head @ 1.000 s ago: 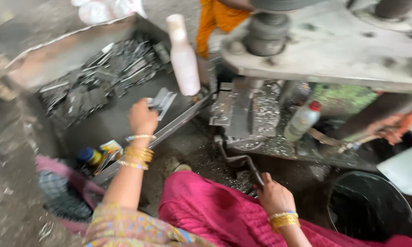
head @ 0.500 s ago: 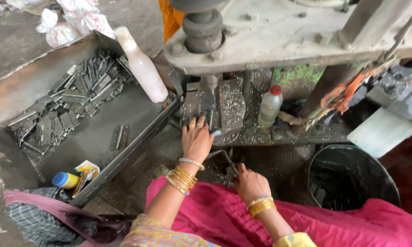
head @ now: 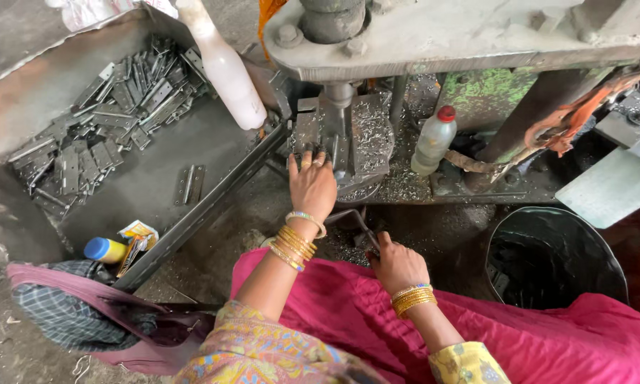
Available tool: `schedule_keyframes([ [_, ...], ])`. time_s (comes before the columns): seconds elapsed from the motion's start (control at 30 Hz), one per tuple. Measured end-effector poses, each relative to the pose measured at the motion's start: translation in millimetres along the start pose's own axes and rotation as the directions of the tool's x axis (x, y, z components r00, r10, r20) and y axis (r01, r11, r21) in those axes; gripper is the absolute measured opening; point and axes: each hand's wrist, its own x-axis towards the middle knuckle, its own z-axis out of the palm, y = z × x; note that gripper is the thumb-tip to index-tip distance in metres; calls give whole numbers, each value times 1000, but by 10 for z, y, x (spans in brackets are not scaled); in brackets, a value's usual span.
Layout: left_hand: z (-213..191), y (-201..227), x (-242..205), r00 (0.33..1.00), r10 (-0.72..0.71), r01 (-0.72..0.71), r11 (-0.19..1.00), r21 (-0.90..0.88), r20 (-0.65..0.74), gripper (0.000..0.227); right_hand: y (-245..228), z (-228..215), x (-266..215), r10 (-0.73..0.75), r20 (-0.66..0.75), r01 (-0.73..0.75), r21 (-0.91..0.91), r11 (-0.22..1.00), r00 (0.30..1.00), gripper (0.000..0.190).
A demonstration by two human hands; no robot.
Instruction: The person operates a drill press to drill holes into small metal plates. They pick up plates from a tray, position them under the drill bit, and activate the machine using a foot pedal. Drilled plates are placed back into the tray.
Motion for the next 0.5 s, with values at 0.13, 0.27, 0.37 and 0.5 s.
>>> schedule_keyframes([
  [0.13, -101, -18, 35, 998, -19, 18, 1000, 7, 59, 25, 102, 158, 32, 16, 8, -16, 9, 1000, 1000, 41],
  [0.27, -131, 14, 92, 1000, -3, 3, 1000, 1, 29, 25, 383, 526, 178, 108, 60, -117, 154, 981, 992, 37],
  [0.37, -115, 20, -61, 1000, 10, -10, 1000, 3, 14, 25, 480, 780, 186, 87, 133, -122, 285, 951, 987, 36],
  [0.5, -137, -32, -60, 1000, 11, -11, 999, -39, -9, 25, 364, 678, 147, 181, 135, -206, 204, 957, 974, 45],
])
